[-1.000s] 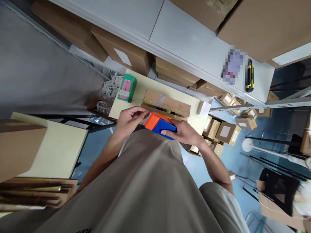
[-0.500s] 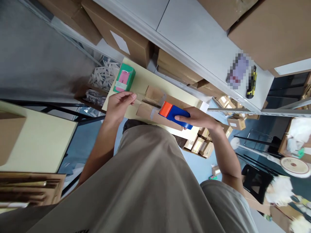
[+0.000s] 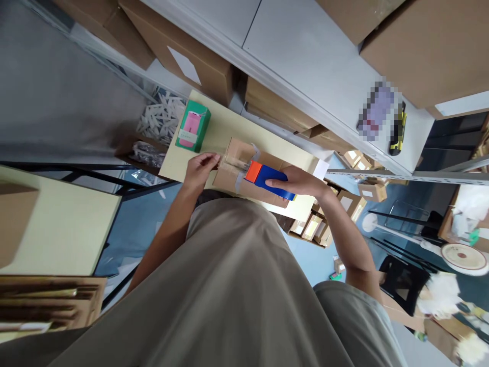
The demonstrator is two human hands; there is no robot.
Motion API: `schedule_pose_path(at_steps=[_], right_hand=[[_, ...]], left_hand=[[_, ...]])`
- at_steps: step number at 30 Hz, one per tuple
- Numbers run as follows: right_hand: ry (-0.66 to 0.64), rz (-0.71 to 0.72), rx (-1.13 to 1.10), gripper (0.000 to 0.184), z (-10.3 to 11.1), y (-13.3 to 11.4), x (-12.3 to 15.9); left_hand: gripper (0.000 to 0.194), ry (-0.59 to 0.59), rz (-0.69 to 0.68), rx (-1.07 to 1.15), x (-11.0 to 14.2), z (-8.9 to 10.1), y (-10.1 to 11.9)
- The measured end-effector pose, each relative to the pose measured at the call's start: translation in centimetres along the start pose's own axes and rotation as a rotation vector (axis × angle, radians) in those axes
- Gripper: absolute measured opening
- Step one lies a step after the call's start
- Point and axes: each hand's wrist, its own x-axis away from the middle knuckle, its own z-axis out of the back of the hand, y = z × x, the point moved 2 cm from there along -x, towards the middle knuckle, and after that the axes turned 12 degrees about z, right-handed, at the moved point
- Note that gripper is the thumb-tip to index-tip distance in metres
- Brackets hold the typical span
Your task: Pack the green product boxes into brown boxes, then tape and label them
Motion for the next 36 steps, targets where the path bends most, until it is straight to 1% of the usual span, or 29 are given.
schedule_pose_path(at_steps=[2,3,5,6,7,9,11,12,14,16,19,22,25,28,30,32,34,36], right_hand=[[0.014,0.032,0.013,0.064,0.1,0.2,-0.1],[0.023,0.049,0.021,0.063,0.1,0.3,-0.2],[0.012,0.066,0.029,0.064,0.1,0.4,-0.2],[-0.007,0.063,0.024,0.065,0.1,0.4,-0.2],[-0.027,0.056,0.014,0.066,0.0,0.5,-0.2],[-0.047,0.049,-0.010,0.068,-0.1,0.5,-0.2],[-0.031,0.060,-0.022,0.068,-0.1,0.6,-0.1],[-0.018,0.070,-0.023,0.067,-0.1,0.6,-0.1],[0.002,0.092,-0.018,0.066,-0.1,0.7,-0.1],[0.012,0.110,-0.030,0.066,-0.2,1.0,-0.1],[0.011,0.128,-0.103,0.068,-0.3,1.4,-0.1],[0.000,0.089,-0.116,0.070,0.0,2.1,1.0],[-0.033,-0.005,-0.059,0.074,1.2,3.4,4.0],[-0.052,-0.081,-0.024,0.075,2.9,5.5,8.7],[-0.032,-0.137,-0.012,0.075,4.0,7.4,11.9],[-0.002,-0.210,0.004,0.077,4.8,9.3,14.4],[0.017,-0.274,0.031,0.079,5.2,11.0,15.8],[0.028,-0.304,0.067,0.081,5.2,12.4,15.7]], left_hand=[[0.061,0.011,-0.042,-0.084,0.2,-0.2,-0.1],[0.066,0.034,-0.083,-0.145,0.5,-0.1,0.2],[0.077,0.080,-0.211,-0.286,1.3,0.0,1.6],[0.081,0.082,-0.294,-0.357,1.8,0.0,2.7],[0.082,0.056,-0.384,-0.424,2.4,-0.3,3.7],[0.078,-0.075,-0.549,-0.544,3.5,-1.4,5.5],[0.075,-0.224,-0.647,-0.645,4.3,-3.0,6.4],[0.074,-0.270,-0.667,-0.693,4.5,-3.7,6.5],[0.071,-0.288,-0.673,-0.783,4.6,-4.8,6.3],[0.068,-0.250,-0.671,-0.852,4.5,-5.3,5.9],[0.065,-0.213,-0.681,-0.904,4.2,-5.4,5.5],[0.067,-0.201,-0.677,-0.918,3.9,-5.4,5.5],[0.070,-0.196,-0.664,-0.919,3.8,-5.4,5.7],[0.072,-0.202,-0.655,-0.897,3.8,-5.5,5.8],[0.073,-0.213,-0.644,-0.872,3.7,-5.5,5.8],[0.075,-0.239,-0.623,-0.835,3.7,-5.6,5.7],[0.077,-0.270,-0.590,-0.774,3.6,-5.8,5.5],[0.079,-0.294,-0.551,-0.693,3.6,-6.1,5.2]])
